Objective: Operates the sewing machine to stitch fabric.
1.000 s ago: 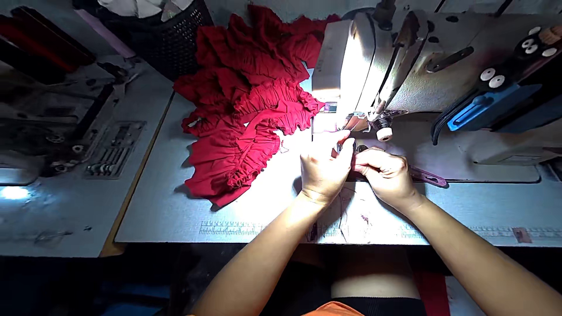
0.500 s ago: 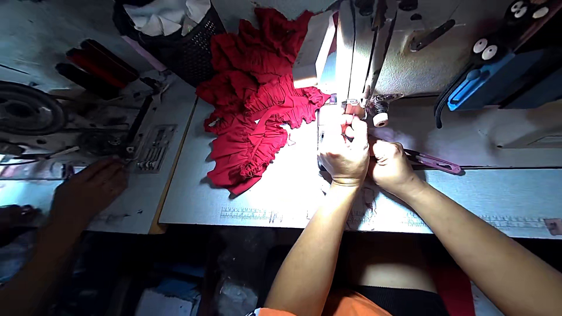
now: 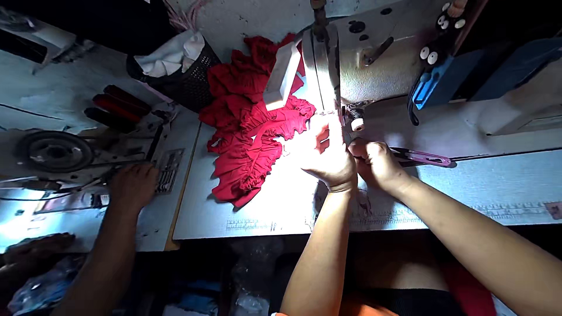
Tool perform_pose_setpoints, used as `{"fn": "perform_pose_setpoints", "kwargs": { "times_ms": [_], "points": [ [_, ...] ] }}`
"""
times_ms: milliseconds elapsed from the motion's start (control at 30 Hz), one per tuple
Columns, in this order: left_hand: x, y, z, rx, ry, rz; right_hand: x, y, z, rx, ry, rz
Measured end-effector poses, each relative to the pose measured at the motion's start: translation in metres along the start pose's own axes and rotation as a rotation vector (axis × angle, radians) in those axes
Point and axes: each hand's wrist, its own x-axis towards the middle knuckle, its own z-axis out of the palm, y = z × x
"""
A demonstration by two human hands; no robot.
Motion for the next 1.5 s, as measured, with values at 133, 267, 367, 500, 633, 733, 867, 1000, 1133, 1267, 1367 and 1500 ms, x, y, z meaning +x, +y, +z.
{"fn": "perform_pose_setpoints", "kwargs": {
  "times_ms": [133,267,367,500,633,733,867,1000,1133,1267,1367,1500],
  "points": [
    [-0.001,0.004,0.004,0.016,-0.008,0.007,0.000,-0.005,-0.002,-0.019,-0.019,0.039],
    [0.001,0.005,0.007,0.164,-0.051,0.085,0.000,-0.005,-0.003,-0.019,-0.047,0.078],
    [0.000,0.001,0.000,0.109,-0.130,0.130,0.001,-0.006,-0.005,-0.027,-0.040,0.061],
    [0.007,-0.005,-0.022,0.012,-0.308,0.067,0.004,-0.004,-0.004,0.003,-0.029,0.038],
    [0.016,-0.016,-0.052,0.049,-0.549,0.059,0.004,0.005,0.002,0.021,0.002,-0.012],
    [0.016,-0.027,-0.075,0.254,-0.667,-0.001,0.007,0.003,0.003,0.013,0.017,-0.025],
    [0.021,-0.041,-0.084,0.228,-0.606,-0.175,0.006,0.003,0.000,0.041,0.019,-0.009],
    [0.014,0.001,-0.080,0.360,-0.620,-0.573,-0.018,-0.016,-0.011,0.013,-0.069,0.073],
    [0.014,0.019,-0.069,0.168,-0.882,-0.972,-0.072,-0.060,-0.019,0.156,-0.179,0.089],
    [0.007,0.004,-0.069,0.376,-0.919,-0.704,-0.070,-0.078,-0.025,0.275,-0.192,0.020],
    [0.010,0.005,-0.071,0.572,-1.010,-0.475,-0.024,-0.053,-0.029,0.007,-0.063,0.016],
    [0.021,0.011,-0.074,0.729,-1.030,-0.393,0.013,-0.010,-0.015,-0.346,-0.195,0.027]
  ]
}}
